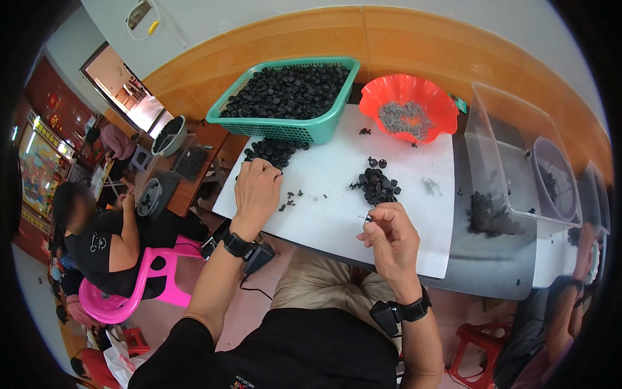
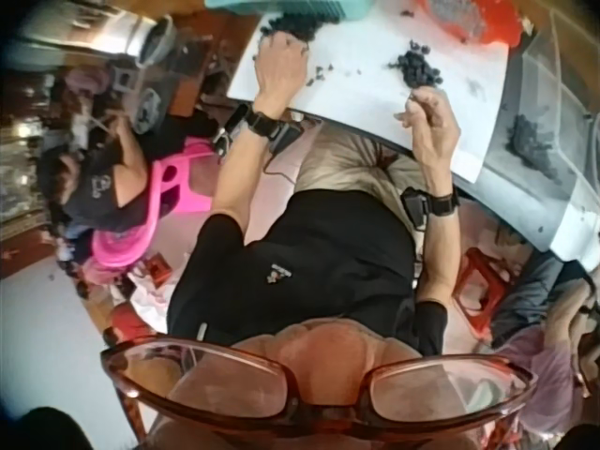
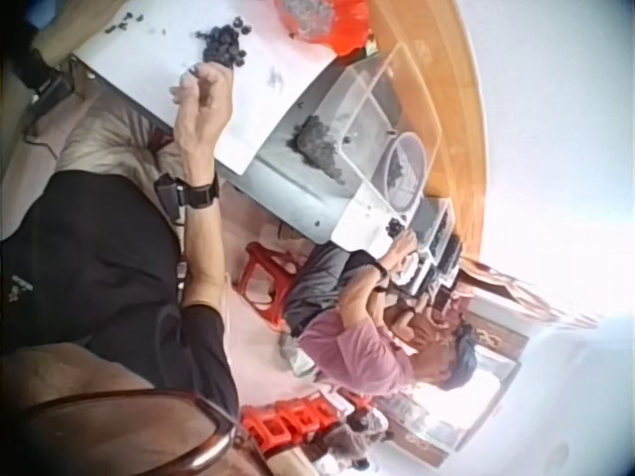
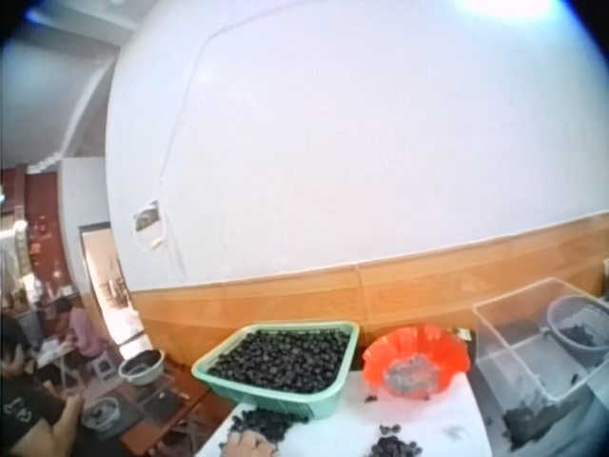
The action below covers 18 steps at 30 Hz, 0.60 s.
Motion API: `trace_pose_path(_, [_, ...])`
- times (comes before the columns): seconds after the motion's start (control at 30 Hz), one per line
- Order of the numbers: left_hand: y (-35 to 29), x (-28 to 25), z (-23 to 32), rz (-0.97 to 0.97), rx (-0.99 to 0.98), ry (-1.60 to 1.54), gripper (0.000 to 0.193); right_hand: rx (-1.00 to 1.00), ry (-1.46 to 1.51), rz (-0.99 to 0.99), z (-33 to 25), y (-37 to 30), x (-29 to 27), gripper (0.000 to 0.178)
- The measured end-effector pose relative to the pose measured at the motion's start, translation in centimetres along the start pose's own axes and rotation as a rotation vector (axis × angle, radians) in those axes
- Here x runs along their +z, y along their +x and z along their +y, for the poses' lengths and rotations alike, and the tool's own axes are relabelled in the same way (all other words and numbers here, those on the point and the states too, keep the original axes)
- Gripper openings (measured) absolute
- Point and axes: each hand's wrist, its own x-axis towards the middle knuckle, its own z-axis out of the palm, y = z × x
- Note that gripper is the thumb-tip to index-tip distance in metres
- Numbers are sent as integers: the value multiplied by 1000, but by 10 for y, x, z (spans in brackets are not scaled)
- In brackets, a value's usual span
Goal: Manually assemble small black plastic components by joining parts together.
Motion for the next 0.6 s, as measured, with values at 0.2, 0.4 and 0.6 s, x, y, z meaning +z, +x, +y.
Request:
trace_pose_path(0.2, [2, 1, 7, 71, 60, -190, 12, -16, 19, 5, 0, 0, -2, 14])
trace_pose_path(0.4, [-5, -17, 39, -95, -117, -762, 7, -18, 40, 9, -1, -1, -3, 13])
trace_pose_path(0.6, [-10, -15, 58, -169, -279, -1191, 17, -2, 71, 10, -2, -2, -2, 13])
